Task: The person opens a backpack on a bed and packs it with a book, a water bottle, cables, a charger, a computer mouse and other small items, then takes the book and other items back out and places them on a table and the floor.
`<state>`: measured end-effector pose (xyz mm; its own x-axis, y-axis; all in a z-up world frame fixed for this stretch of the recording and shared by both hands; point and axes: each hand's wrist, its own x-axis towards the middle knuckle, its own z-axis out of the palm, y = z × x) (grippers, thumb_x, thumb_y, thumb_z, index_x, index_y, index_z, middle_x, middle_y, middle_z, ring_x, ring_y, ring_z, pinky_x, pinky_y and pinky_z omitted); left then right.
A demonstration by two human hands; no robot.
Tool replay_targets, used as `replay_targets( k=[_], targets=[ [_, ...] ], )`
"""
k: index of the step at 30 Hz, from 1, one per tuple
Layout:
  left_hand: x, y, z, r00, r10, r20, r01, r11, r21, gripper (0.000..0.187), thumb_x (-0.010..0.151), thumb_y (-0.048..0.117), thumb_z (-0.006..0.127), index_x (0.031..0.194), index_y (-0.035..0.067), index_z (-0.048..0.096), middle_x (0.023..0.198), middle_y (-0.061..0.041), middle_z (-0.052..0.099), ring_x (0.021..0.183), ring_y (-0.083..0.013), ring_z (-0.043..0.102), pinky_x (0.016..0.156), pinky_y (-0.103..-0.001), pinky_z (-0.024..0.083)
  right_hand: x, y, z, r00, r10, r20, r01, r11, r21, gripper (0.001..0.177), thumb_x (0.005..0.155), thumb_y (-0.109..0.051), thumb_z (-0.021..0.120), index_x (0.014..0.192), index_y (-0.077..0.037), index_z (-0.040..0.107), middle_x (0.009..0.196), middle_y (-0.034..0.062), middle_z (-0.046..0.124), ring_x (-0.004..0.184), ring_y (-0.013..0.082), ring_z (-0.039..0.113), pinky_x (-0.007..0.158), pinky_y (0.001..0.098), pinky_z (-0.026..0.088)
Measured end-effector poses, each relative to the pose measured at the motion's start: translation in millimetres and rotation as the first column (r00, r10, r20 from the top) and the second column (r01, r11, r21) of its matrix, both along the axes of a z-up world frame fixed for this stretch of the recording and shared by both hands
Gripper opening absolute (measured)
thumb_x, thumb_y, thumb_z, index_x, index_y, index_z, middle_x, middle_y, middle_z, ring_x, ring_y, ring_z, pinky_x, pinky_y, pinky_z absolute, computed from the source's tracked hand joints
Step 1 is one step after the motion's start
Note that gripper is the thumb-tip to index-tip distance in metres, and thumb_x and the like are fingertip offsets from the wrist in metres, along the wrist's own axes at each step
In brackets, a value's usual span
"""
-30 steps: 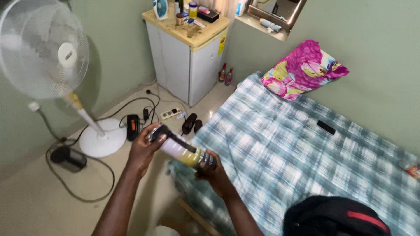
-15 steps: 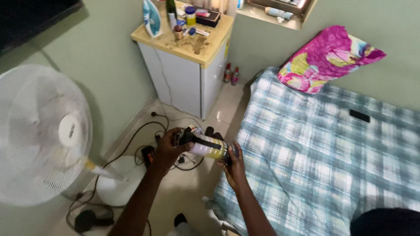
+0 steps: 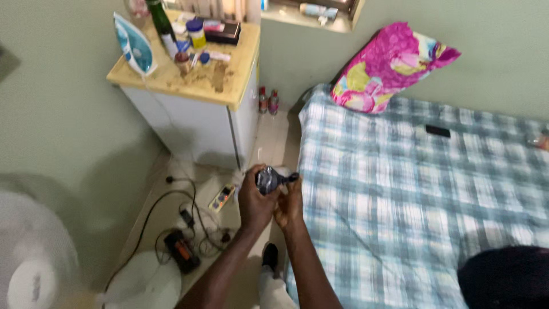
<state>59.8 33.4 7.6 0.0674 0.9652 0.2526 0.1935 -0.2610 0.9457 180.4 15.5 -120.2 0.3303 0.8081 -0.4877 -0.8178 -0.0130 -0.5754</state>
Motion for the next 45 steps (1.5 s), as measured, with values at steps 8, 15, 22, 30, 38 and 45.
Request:
replay_targets(
  k=[8, 15, 22, 30, 38, 45],
  targets=[
    [37.0, 40.5, -50.7, 0.981, -0.022, -0.194, 0.025, 1.0, 0.012, 0.062, 0.073, 0.011, 0.09, 0.127, 0.005, 0.06, 0.125, -0.017, 0.066, 0.117, -0.0347, 0.064, 0.098, -0.041, 0.052, 14.5, 37.9, 14.3, 0.97, 0.018, -0.244, -0.057, 0.986, -0.156, 0.059, 0.09, -0.057, 0.063, 0.123, -0.009, 0.063, 0.11, 0.0113, 0.07, 0.096, 0.0271, 0.07, 0.078, 0.0429, 0.062],
    [2.3, 90.0, -138.1, 0.907, -0.251, -0.338, 0.297, 0.95, 0.093, 0.082, 0.073, 0.029, 0.09, 0.138, 0.002, 0.047, 0.148, -0.027, 0.041, 0.134, -0.0495, 0.036, 0.107, -0.06, 0.033, 61.7, 66.7, -43.0, 0.923, 0.239, -0.302, -0.296, 0.942, -0.159, 0.032, 0.091, -0.027, 0.072, 0.107, -0.002, 0.064, 0.09, 0.0152, 0.071, 0.071, 0.0278, 0.071, 0.058, 0.038, 0.061],
    [-33.5, 231.3, -219.4, 0.235, 0.055, -0.97, 0.837, 0.496, 0.231, 0.037, 0.094, 0.022, 0.068, 0.127, 0.009, 0.057, 0.164, -0.021, 0.041, 0.154, -0.0396, 0.031, 0.125, -0.057, 0.019, 63.2, 43.0, -74.5, 0.972, 0.222, 0.079, -0.178, 0.913, -0.367, 0.062, 0.079, -0.014, 0.07, 0.137, -0.013, 0.047, 0.096, 0.0207, 0.066, 0.062, 0.0312, 0.07, 0.051, 0.044, 0.06],
    [19.9, 260.6, -185.6, -0.676, 0.408, -0.614, 0.697, 0.626, -0.351, 0.061, 0.086, 0.012, 0.06, 0.145, -0.003, 0.054, 0.144, -0.029, 0.054, 0.14, -0.0484, 0.042, 0.121, -0.063, 0.014, 33.8, -21.1, -128.6, 0.959, 0.263, 0.103, -0.206, 0.901, -0.382, 0.083, 0.071, -0.011, 0.078, 0.144, -0.009, 0.04, 0.11, 0.0174, 0.064, 0.081, 0.0311, 0.069, 0.059, 0.0462, 0.064],
    [8.4, 263.8, -151.8, -0.453, 0.16, -0.877, 0.853, 0.364, -0.374, 0.069, 0.098, 0.014, 0.062, 0.16, 0.008, 0.032, 0.129, -0.035, 0.062, 0.134, -0.0614, 0.045, 0.113, -0.077, 0.017, 8.3, -20.0, -140.1, 0.865, 0.49, 0.11, -0.261, 0.624, -0.736, 0.096, 0.072, -0.016, 0.083, 0.151, -0.014, 0.03, 0.129, 0.0201, 0.056, 0.103, 0.0326, 0.067, 0.082, 0.0457, 0.058],
    [107.4, 219.4, -140.0, -0.061, -0.1, -0.993, 0.926, 0.367, -0.094, 0.059, 0.089, 0.025, 0.071, 0.141, 0.008, 0.05, 0.15, -0.019, 0.046, 0.146, -0.0422, 0.035, 0.115, -0.072, 0.022, 3.0, 3.5, -91.5, 0.851, 0.525, 0.015, -0.394, 0.658, -0.641, 0.105, 0.069, -0.017, 0.081, 0.155, -0.018, 0.021, 0.131, 0.0199, 0.058, 0.112, 0.0348, 0.065, 0.089, 0.0461, 0.056]
  ],
)
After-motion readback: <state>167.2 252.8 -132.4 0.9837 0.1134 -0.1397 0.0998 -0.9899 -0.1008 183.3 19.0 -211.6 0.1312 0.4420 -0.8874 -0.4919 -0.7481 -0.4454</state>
